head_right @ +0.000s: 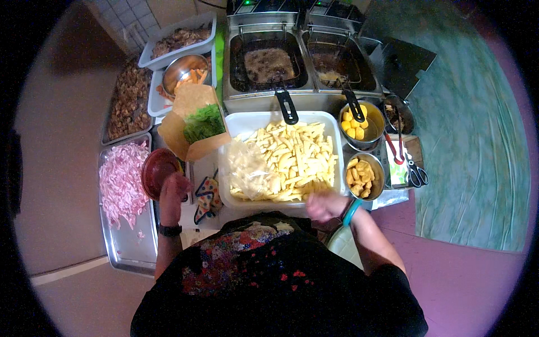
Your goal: The person uses gloved hands and tongs to place meat, fries, and yellow items from containers onto a scale, then transfers them into a paper bag with lettuce.
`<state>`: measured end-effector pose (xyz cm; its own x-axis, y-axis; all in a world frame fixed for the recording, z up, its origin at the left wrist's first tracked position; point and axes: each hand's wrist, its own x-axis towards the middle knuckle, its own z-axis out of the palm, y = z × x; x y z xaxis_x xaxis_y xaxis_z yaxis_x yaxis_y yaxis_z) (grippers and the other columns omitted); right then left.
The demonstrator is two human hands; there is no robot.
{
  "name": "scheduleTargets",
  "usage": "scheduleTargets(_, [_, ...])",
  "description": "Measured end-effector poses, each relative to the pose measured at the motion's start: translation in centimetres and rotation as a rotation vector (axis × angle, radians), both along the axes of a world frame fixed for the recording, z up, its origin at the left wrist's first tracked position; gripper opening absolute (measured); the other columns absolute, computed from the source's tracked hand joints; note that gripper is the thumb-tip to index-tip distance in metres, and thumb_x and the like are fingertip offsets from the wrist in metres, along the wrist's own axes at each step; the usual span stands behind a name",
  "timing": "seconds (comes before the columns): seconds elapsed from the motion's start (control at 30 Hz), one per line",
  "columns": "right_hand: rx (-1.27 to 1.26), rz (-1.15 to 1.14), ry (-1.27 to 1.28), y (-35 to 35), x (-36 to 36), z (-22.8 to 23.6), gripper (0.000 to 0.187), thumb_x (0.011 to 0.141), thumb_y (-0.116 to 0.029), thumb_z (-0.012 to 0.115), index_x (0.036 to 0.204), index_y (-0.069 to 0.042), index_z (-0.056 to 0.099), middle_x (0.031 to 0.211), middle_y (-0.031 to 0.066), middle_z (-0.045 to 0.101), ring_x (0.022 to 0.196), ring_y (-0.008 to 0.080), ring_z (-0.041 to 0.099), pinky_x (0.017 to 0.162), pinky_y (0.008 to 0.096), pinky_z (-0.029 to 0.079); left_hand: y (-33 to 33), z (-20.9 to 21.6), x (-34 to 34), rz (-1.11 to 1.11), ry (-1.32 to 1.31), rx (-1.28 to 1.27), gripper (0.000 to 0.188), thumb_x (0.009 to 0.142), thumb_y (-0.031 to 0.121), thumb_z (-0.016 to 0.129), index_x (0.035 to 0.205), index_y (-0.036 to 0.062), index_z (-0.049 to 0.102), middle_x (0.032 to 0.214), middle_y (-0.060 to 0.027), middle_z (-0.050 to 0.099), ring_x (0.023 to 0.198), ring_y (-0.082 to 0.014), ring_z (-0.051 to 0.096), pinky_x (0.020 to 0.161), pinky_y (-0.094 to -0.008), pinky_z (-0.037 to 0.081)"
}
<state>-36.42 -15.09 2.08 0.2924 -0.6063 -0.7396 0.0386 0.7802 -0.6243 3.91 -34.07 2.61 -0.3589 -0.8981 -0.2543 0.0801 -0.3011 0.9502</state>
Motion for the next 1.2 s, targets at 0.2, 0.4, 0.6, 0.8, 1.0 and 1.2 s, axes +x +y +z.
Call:
scheduleTargets(0.2, [-0.281,-0.633,-0.057,-12.9,-1.1,5.1,0.045,0.091,-0.035,0.034,0.115,0.003,0.038,0.100,0.0209,0.054,0.086,0.0273,0.059,0.076,0.0372,0.051,-5.3,-3.2,-1.4,0.185,0.086,0.047,0.054,0.083,0.041,0.050,0.121,0.0041,0.037,0.116,-0.0078,0.046,0.105,-0.0166,0.044,0.086,-0.0320,0.037])
scheduleTargets(0.4, [-0.112,-0.703,-0.553,-21.9,-1.0,2.4,0.029,0.090,-0.022,0.034,0.102,0.003,0.042,0.102,0.0236,0.054,0.084,0.0302,0.059,0.073,0.0408,0.052,-7.9,-3.7,-4.5,0.108,-0.100,-0.069,0.043,0.084,0.032,0.050,0.120,0.0112,0.041,0.111,-0.0074,0.049,0.099,-0.0204,0.050,0.077,-0.0336,0.045])
scheduleTargets(0.6, [-0.086,-0.621,-0.619,-24.0,-1.6,1.5,0.024,0.087,-0.019,0.036,0.095,0.002,0.045,0.082,0.0118,0.056,0.060,0.0159,0.053,0.051,0.0264,0.047,-8.9,-5.2,-4.8,0.171,0.031,0.269,0.034,0.084,0.029,0.050,0.113,0.0104,0.045,0.104,-0.0058,0.054,0.087,-0.0189,0.054,0.070,-0.0329,0.046])
scheduleTargets(0.8, [-0.024,-0.591,-0.689,-25.0,-1.1,2.0,0.020,0.093,-0.021,0.033,0.090,-0.005,0.046,0.056,-0.0033,0.038,0.042,0.0050,0.032,0.037,0.0183,0.028,-10.5,-8.1,-3.5,0.116,0.166,0.326,0.028,0.087,0.021,0.042,0.112,0.0085,0.043,0.105,-0.0070,0.054,0.089,-0.0211,0.054,0.071,-0.0356,0.046])
scheduleTargets(1.0, [-0.366,-0.498,-0.453,-21.3,-1.1,6.0,0.018,0.091,-0.020,0.037,0.102,-0.010,0.047,0.058,-0.0051,0.037,0.042,0.0036,0.030,0.038,0.0194,0.026,-7.2,-2.1,-5.1,0.210,0.411,0.260,0.028,0.087,0.015,0.040,0.111,0.0002,0.042,0.106,-0.0132,0.052,0.095,-0.0271,0.053,0.076,-0.0436,0.048])
scheduleTargets(1.2, [-0.421,-0.554,-0.403,-20.1,2.7,3.1,0.022,0.091,-0.022,0.039,0.110,-0.014,0.046,0.059,-0.0038,0.037,0.043,0.0049,0.030,0.038,0.0191,0.027,-6.0,-2.5,-6.7,0.094,0.164,-0.169,0.027,0.087,0.010,0.041,0.110,-0.0029,0.041,0.104,-0.0135,0.051,0.094,-0.0272,0.054,0.074,-0.0390,0.051])
